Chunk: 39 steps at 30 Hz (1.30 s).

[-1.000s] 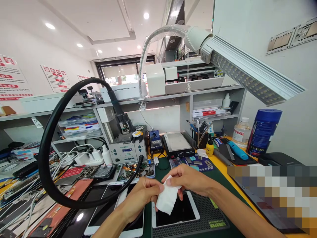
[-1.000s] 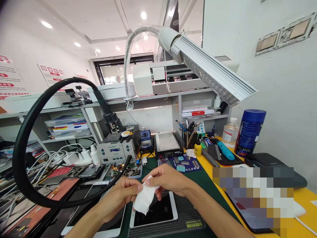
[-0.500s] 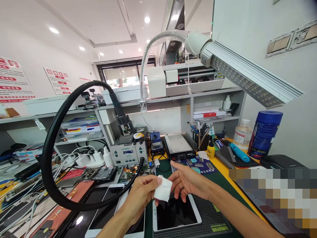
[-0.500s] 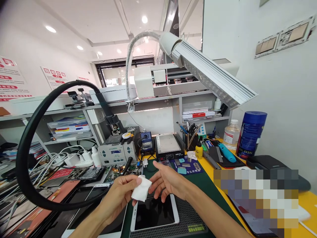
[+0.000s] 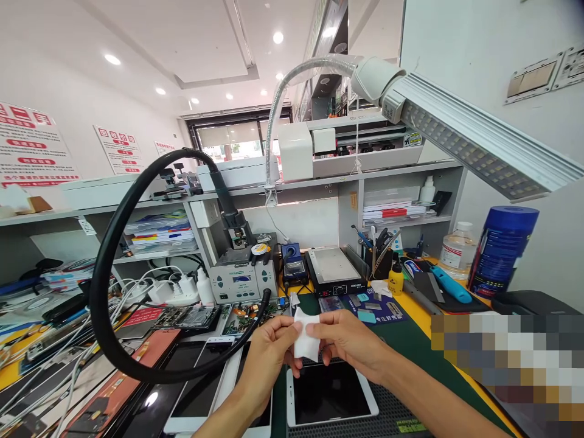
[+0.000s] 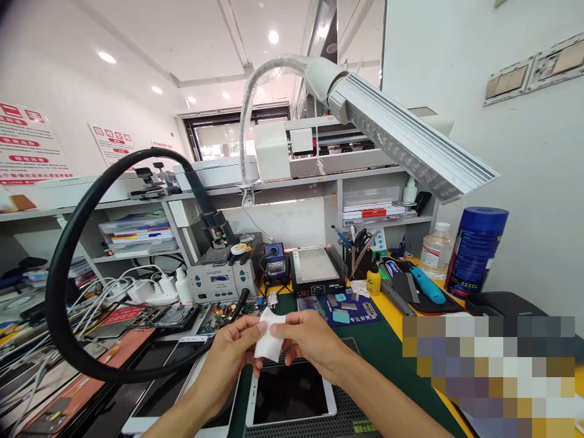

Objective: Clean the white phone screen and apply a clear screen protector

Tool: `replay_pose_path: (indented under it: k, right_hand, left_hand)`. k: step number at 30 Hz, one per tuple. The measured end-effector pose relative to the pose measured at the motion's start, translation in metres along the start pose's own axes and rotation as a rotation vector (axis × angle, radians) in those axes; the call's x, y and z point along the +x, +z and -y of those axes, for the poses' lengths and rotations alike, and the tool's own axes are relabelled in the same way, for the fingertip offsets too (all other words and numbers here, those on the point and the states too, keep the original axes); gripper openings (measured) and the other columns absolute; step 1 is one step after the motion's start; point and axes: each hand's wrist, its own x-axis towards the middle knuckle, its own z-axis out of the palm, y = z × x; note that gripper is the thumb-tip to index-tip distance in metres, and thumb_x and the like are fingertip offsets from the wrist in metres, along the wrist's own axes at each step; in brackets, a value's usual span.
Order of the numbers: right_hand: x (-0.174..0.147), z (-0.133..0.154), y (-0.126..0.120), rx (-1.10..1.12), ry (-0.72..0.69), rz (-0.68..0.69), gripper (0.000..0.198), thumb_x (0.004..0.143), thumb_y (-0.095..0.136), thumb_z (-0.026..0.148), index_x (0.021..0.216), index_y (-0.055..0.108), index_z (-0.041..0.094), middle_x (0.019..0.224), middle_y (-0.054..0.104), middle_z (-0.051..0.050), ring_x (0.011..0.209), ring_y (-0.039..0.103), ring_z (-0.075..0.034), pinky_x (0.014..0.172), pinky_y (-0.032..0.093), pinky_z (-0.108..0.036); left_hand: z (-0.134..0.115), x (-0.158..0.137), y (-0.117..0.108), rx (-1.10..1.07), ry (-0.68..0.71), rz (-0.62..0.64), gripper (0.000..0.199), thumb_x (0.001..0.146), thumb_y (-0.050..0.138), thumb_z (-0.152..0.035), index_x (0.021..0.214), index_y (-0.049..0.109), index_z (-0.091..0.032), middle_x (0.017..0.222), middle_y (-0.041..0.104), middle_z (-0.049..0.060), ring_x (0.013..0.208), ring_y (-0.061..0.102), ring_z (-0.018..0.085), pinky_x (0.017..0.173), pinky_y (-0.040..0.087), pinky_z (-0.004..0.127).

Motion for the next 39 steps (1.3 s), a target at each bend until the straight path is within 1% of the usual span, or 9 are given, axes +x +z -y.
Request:
replay_pose_path:
  k: [4,7,14,20,30,32,35,37,39]
  right_hand:
    - [0.001,0.000,-0.006,-0.030,0.002,-0.008,0.032,0.073,0.078,0.037,0.081,0.070,0.008,0.069,0.065,-0.007,0.059,0.057,-0.013,0.050,0.045,-0.023]
    - [0.001,0.001,-0.010,-0.056,-0.009,0.018,0.029,0.074,0.077,0.035,0.080,0.070,0.008,0.067,0.064,-0.006,0.059,0.056,-0.013,0.051,0.046,-0.024]
    - [-0.001,0.002,-0.014,-0.053,-0.043,0.064,0.031,0.075,0.074,0.029,0.100,0.072,0.010,0.075,0.067,-0.007,0.064,0.059,-0.015,0.056,0.048,-0.027]
    - [-0.003,0.005,-0.014,-0.096,-0.091,0.067,0.020,0.073,0.071,0.024,0.087,0.076,0.010,0.071,0.066,-0.006,0.064,0.058,-0.015,0.056,0.048,-0.028]
    - [-0.005,0.008,-0.015,-0.173,-0.119,0.042,0.023,0.075,0.062,0.021,0.089,0.078,0.013,0.078,0.071,-0.008,0.069,0.061,-0.018,0.060,0.051,-0.030]
    - [-0.004,0.007,-0.015,-0.160,-0.121,0.043,0.023,0.076,0.063,0.023,0.091,0.077,0.013,0.080,0.071,-0.008,0.070,0.061,-0.018,0.060,0.052,-0.031]
    - [-0.004,0.006,-0.016,-0.157,-0.127,0.049,0.023,0.077,0.064,0.025,0.093,0.077,0.013,0.081,0.071,-0.007,0.068,0.061,-0.017,0.060,0.052,-0.030]
    - [-0.003,0.005,-0.016,-0.162,-0.124,0.050,0.022,0.079,0.064,0.026,0.092,0.076,0.013,0.079,0.070,-0.007,0.065,0.060,-0.015,0.059,0.052,-0.030]
    - [-0.003,0.004,-0.015,-0.161,-0.119,0.047,0.021,0.080,0.063,0.027,0.091,0.076,0.013,0.076,0.069,-0.006,0.065,0.061,-0.015,0.059,0.053,-0.030]
  left_hand:
    - [-0.001,0.001,-0.001,-0.013,0.006,-0.002,0.031,0.078,0.073,-0.044,0.081,0.065,-0.014,0.055,0.057,-0.002,0.048,0.052,0.010,0.043,0.045,0.020]
    - [-0.002,0.002,-0.003,-0.028,-0.002,0.031,0.028,0.075,0.074,-0.038,0.086,0.066,-0.014,0.054,0.058,-0.002,0.050,0.052,0.011,0.044,0.046,0.022]
    - [-0.002,0.001,-0.003,-0.056,0.001,0.022,0.022,0.074,0.073,-0.032,0.087,0.065,-0.015,0.051,0.057,-0.003,0.048,0.050,0.011,0.045,0.046,0.023]
    - [-0.002,0.001,-0.005,-0.012,0.066,0.048,0.013,0.074,0.069,-0.027,0.077,0.066,-0.015,0.051,0.059,-0.001,0.050,0.052,0.013,0.048,0.048,0.026]
    - [0.002,0.002,-0.008,0.046,0.119,0.065,0.015,0.078,0.067,-0.028,0.082,0.067,-0.015,0.056,0.060,-0.001,0.051,0.055,0.013,0.049,0.048,0.026]
    - [0.001,0.002,-0.008,-0.003,0.093,0.069,0.019,0.077,0.068,-0.028,0.091,0.066,-0.015,0.059,0.059,-0.002,0.051,0.055,0.013,0.046,0.048,0.025]
    - [0.000,0.002,-0.007,-0.072,-0.028,0.135,0.029,0.081,0.065,-0.034,0.103,0.063,-0.015,0.060,0.057,-0.001,0.052,0.054,0.014,0.038,0.045,0.023]
    - [0.000,0.001,-0.006,-0.063,-0.110,0.180,0.034,0.082,0.065,-0.038,0.105,0.062,-0.013,0.059,0.057,0.000,0.051,0.053,0.013,0.035,0.042,0.020]
    - [-0.001,0.000,-0.004,-0.019,-0.144,0.173,0.036,0.079,0.071,-0.038,0.102,0.063,-0.012,0.060,0.057,0.000,0.049,0.051,0.011,0.033,0.039,0.018]
